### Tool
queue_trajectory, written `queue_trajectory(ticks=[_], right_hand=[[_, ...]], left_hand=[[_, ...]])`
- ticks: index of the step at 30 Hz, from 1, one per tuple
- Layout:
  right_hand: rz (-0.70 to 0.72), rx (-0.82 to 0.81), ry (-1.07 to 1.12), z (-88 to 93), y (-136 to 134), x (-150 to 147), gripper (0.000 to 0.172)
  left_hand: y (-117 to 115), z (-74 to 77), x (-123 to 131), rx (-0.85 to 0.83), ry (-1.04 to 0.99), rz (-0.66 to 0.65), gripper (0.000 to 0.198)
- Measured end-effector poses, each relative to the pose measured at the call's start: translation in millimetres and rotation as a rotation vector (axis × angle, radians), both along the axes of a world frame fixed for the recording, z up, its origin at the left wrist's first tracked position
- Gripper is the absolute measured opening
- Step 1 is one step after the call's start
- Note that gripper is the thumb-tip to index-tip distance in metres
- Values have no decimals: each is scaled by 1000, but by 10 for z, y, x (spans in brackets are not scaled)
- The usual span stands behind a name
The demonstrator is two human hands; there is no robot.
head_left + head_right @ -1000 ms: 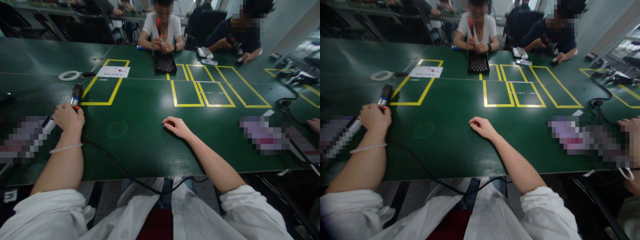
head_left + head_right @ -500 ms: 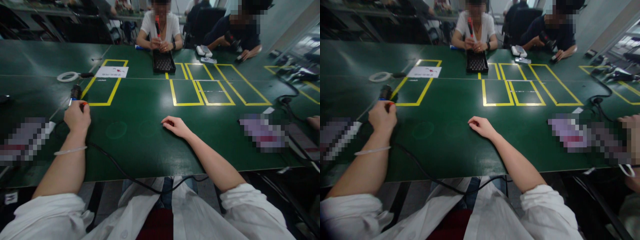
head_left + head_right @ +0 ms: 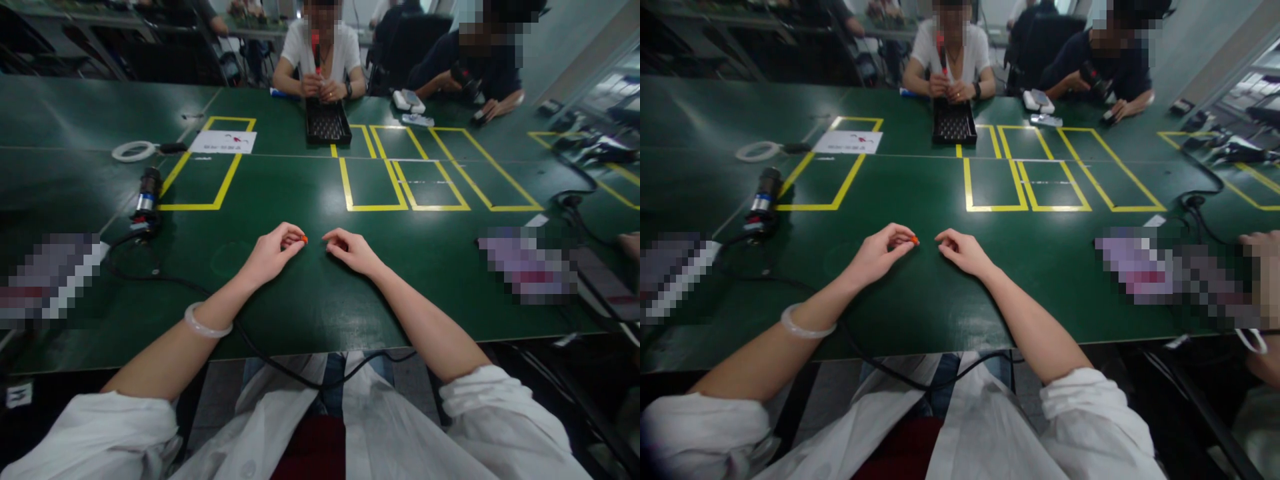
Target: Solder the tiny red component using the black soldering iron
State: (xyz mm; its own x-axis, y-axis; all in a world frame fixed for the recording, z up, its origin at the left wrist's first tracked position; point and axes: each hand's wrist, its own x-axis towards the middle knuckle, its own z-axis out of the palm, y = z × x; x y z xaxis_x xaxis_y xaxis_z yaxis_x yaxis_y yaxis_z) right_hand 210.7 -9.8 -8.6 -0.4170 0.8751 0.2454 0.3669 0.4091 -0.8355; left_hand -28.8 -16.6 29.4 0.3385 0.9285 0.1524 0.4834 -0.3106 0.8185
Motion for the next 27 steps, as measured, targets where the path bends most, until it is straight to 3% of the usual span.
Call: queue_trajectory(ticks=[8, 13, 19, 23, 27], right_hand=[[19, 14, 32, -23, 9, 6, 33], [46, -4, 52, -3, -20, -23, 38], [77, 1, 40, 26, -66, -84, 33], [76, 35, 47, 33, -71, -97, 21], [74, 52, 27, 51, -81, -96, 18]], left_hand=[[62, 64, 196, -155, -105, -80, 27], [45, -53, 298, -152, -185, -79, 29], [8, -185, 289, -200, -255, -74, 31], [6, -196, 262, -226, -259, -59, 36], [-16, -167, 253, -203, -239, -47, 29]])
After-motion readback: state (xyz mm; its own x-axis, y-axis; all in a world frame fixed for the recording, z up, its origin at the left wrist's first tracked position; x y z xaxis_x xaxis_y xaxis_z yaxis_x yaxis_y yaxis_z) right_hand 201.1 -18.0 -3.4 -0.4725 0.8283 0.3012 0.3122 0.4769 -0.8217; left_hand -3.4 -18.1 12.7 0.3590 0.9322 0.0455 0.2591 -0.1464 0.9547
